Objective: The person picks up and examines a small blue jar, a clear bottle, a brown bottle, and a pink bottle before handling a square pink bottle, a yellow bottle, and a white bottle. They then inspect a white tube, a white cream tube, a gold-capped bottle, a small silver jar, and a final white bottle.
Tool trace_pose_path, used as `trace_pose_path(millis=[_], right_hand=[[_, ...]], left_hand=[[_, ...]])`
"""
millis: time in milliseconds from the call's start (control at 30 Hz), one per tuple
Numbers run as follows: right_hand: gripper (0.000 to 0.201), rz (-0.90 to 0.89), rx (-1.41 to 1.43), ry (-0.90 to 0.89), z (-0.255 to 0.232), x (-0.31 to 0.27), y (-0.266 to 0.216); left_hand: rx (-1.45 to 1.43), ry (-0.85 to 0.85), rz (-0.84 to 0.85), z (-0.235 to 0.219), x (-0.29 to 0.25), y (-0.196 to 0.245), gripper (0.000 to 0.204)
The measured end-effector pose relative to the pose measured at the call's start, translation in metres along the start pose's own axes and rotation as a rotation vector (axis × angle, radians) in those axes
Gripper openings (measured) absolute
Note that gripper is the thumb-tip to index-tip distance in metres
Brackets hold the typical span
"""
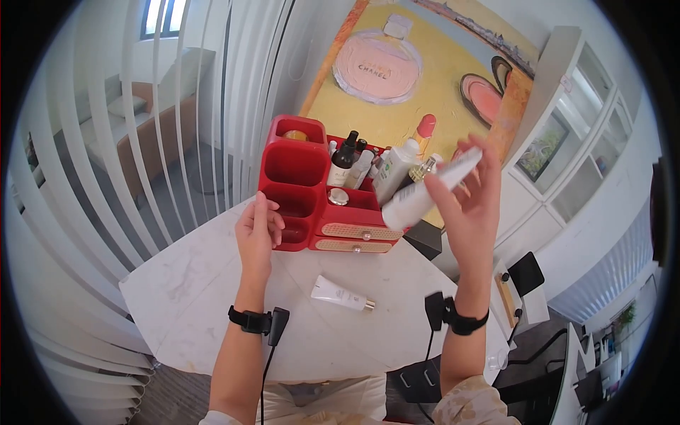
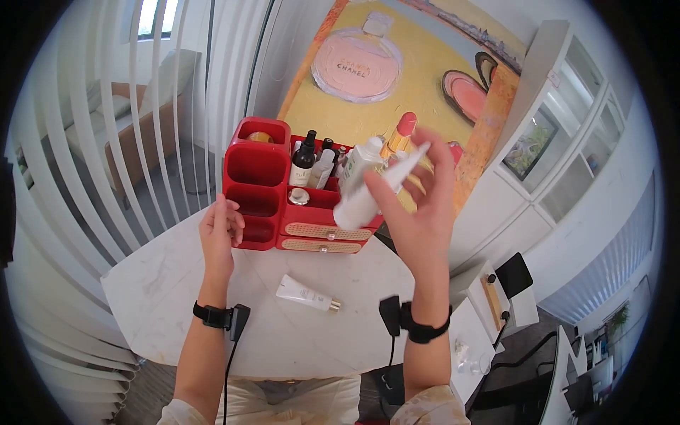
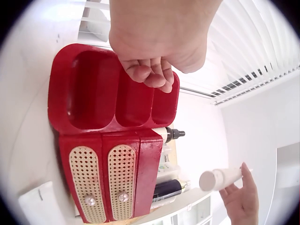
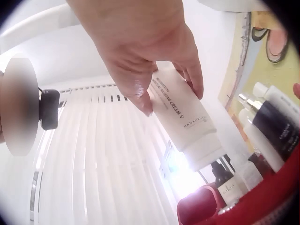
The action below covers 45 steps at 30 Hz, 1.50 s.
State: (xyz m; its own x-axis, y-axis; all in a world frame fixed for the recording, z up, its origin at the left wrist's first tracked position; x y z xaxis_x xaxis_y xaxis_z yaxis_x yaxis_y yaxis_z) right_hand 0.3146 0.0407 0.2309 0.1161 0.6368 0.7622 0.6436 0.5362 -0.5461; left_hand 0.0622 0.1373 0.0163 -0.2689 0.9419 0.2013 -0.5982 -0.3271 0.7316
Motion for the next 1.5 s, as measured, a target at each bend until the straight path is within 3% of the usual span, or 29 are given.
trace_pose_path(millis=[133,200,300,567,733,833,1033,1133,1233,1333,1500], right_hand=[[0.071,0.221,-0.067,-0.231,-0.006,-0.053,0.054],[0.066,0.182,-0.168,-0.263,-0.003,-0.091,0.096],[0.06,0.304,-0.218,-0.281,0.0,-0.119,0.129],[0.063,0.322,-0.133,-0.398,0.011,-0.142,0.135],[0.073,0.26,-0.223,-0.486,0.005,-0.133,0.122],[0.066,0.183,-0.25,-0.455,-0.001,-0.123,0.111],[0.047,-0.066,-0.321,-0.196,-0.008,-0.071,0.072],[0.041,-0.145,-0.379,-0.17,0.006,-0.036,0.034],[0.037,-0.007,-0.201,-0.335,0.041,-0.004,0.04],[0.039,-0.273,-0.468,-0.294,0.081,0.023,0.061],[0.031,-0.143,-0.632,-0.491,0.123,0.052,0.089]], left_hand=[[-0.01,0.01,0.0,-0.003,0.001,-0.001,0.043],[-0.004,0.005,-0.008,0.001,0.002,-0.002,0.042],[0.006,0.0,-0.007,-0.001,0.001,-0.004,0.041],[0.034,0.02,0.022,-0.003,0.002,-0.007,0.041],[0.039,0.02,0.038,-0.004,0.003,-0.007,0.042],[0.037,0.015,0.035,-0.005,0.003,-0.007,0.042],[0.003,0.013,0.038,-0.003,0.002,-0.006,0.042],[0.017,0.018,0.032,-0.003,0.002,-0.005,0.041],[0.03,-0.003,0.044,-0.005,0.003,-0.006,0.041],[0.018,-0.002,0.031,-0.006,0.003,-0.006,0.041],[0.014,0.0,0.022,-0.006,0.003,-0.004,0.041]])
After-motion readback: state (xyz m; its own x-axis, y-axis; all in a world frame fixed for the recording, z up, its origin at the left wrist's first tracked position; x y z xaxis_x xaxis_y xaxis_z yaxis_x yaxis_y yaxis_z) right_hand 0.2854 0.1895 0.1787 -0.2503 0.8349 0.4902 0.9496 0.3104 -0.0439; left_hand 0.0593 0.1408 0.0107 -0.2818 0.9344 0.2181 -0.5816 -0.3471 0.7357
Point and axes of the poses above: each hand's wrist, its own x-axis towards the middle knuckle, its own z-axis out of the palm, y = z × x, the point moved 6 cm from there along x, towards the middle knuckle, and after that the axes turned 10 degrees about -x, right-handed, at the moved point
